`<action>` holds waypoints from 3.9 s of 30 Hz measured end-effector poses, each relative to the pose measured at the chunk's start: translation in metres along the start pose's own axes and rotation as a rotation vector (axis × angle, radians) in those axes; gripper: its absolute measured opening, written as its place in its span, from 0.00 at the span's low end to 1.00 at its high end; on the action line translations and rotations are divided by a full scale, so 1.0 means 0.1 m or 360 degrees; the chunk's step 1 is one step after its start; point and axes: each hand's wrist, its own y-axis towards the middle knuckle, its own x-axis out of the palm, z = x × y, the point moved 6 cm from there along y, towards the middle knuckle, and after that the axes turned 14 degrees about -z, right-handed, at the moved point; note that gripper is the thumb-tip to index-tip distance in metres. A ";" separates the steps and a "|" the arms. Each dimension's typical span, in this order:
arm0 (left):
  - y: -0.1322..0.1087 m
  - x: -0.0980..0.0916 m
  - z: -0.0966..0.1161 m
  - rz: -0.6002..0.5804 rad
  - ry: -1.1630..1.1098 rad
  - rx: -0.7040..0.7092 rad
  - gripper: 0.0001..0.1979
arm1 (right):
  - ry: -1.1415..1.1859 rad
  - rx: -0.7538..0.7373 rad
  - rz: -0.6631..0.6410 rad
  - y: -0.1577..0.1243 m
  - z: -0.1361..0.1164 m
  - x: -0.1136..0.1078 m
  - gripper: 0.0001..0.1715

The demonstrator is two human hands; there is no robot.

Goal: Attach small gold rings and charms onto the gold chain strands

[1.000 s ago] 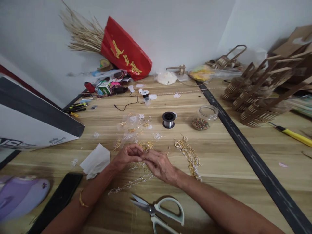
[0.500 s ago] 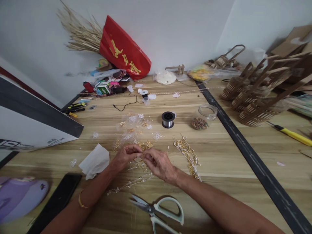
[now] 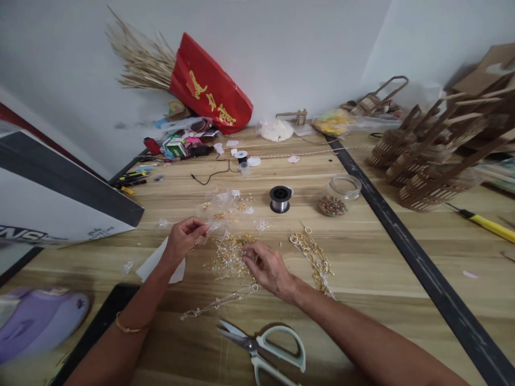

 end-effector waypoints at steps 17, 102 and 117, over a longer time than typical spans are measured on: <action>-0.17 0.78 0.15 -0.0633 0.0732 0.0337 0.04 | 0.0960 0.0276 0.0266 0.06 0.24 -0.05 0.20; -0.25 1.09 -0.23 -0.0463 -0.1414 -0.0516 0.08 | 0.0101 -0.0148 0.0034 0.03 -0.08 -0.11 0.05; -0.31 1.18 -0.23 -0.0522 -0.1659 -0.0637 0.09 | 0.0105 -0.0109 0.0005 0.03 -0.08 -0.09 0.06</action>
